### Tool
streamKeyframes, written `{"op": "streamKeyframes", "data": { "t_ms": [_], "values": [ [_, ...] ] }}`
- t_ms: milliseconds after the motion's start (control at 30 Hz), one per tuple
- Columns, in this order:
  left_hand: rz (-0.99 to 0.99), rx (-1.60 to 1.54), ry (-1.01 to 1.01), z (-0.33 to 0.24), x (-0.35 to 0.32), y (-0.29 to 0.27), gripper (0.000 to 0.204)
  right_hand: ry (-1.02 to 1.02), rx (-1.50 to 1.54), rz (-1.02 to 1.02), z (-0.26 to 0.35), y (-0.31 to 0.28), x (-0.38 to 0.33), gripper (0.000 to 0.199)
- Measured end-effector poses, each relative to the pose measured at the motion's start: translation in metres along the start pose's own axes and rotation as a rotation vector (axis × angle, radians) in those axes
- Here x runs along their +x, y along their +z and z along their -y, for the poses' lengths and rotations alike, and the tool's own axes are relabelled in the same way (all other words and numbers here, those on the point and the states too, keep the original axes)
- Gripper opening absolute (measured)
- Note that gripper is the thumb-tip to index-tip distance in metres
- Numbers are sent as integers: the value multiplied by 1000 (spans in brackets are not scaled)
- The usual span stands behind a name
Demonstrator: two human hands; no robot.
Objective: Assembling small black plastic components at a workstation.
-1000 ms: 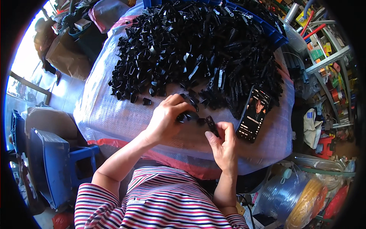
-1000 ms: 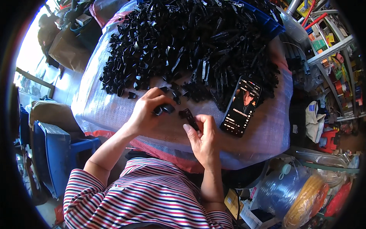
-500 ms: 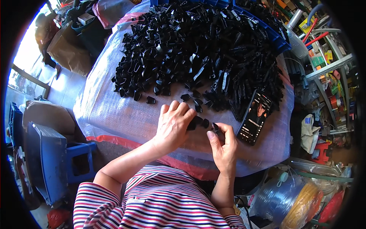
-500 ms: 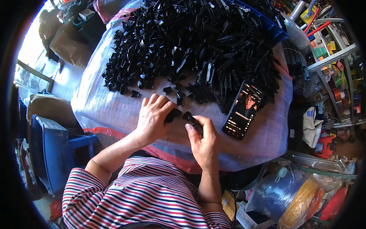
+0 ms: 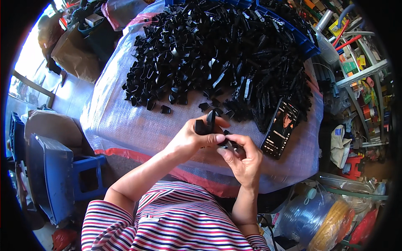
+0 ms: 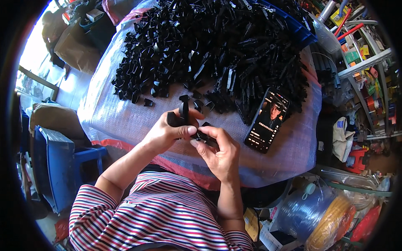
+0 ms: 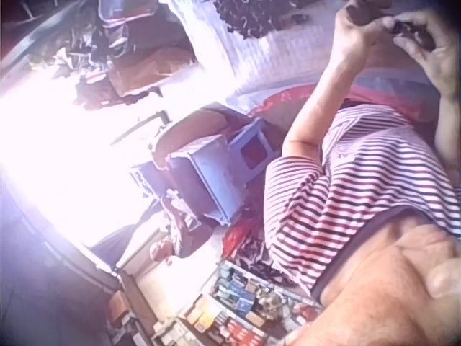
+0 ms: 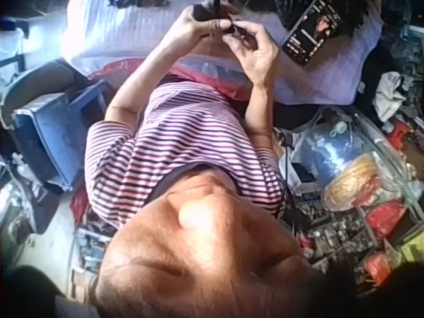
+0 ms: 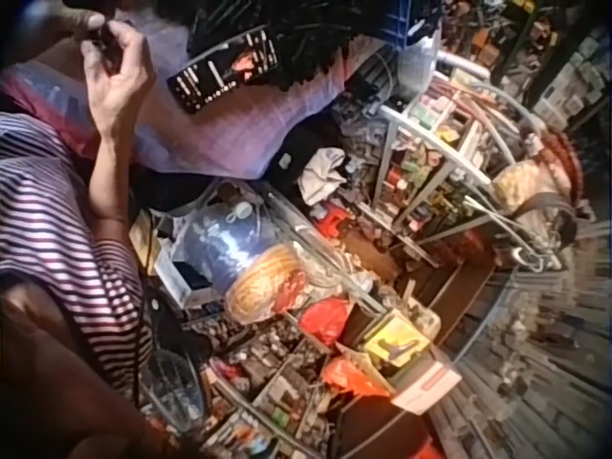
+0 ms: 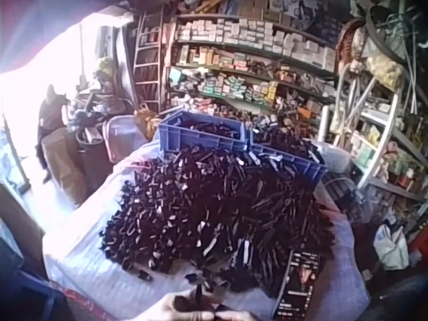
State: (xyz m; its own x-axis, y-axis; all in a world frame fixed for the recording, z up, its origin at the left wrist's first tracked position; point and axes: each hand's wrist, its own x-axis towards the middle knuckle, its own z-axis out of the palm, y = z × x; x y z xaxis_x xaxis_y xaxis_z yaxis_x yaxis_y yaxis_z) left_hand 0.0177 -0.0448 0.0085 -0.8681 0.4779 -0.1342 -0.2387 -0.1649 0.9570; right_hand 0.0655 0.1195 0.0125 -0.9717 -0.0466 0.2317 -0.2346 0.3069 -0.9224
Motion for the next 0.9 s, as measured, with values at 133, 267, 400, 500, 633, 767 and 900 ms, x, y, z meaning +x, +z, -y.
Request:
{"op": "streamKeyframes", "data": {
  "t_ms": [133, 267, 400, 500, 633, 767, 900],
  "values": [
    [-5, -616, -185, 18, -2, 10, 21, -190, -128, -183, -4, 12, 0, 29],
    [-148, -663, -226, 14, 0, 11, 18, -156, -161, -178, -5, 16, 0, 34],
    [-135, -518, -122, 11, 4, -2, 15, 107, 40, -85, 2, 2, -13, 25],
    [-86, -435, -21, 9, 6, -4, 14, 63, -81, -120, 3, -4, -16, 25],
    [-49, -286, 31, 11, 8, -5, 13, 19, -154, -97, 15, -4, -14, 23],
    [-44, -176, 54, 8, 6, -3, 16, 61, -158, -50, 12, -4, -13, 23],
    [-69, -20, 114, 8, 3, -3, 13, 57, -198, -26, 10, -2, -11, 21]
  ]
}}
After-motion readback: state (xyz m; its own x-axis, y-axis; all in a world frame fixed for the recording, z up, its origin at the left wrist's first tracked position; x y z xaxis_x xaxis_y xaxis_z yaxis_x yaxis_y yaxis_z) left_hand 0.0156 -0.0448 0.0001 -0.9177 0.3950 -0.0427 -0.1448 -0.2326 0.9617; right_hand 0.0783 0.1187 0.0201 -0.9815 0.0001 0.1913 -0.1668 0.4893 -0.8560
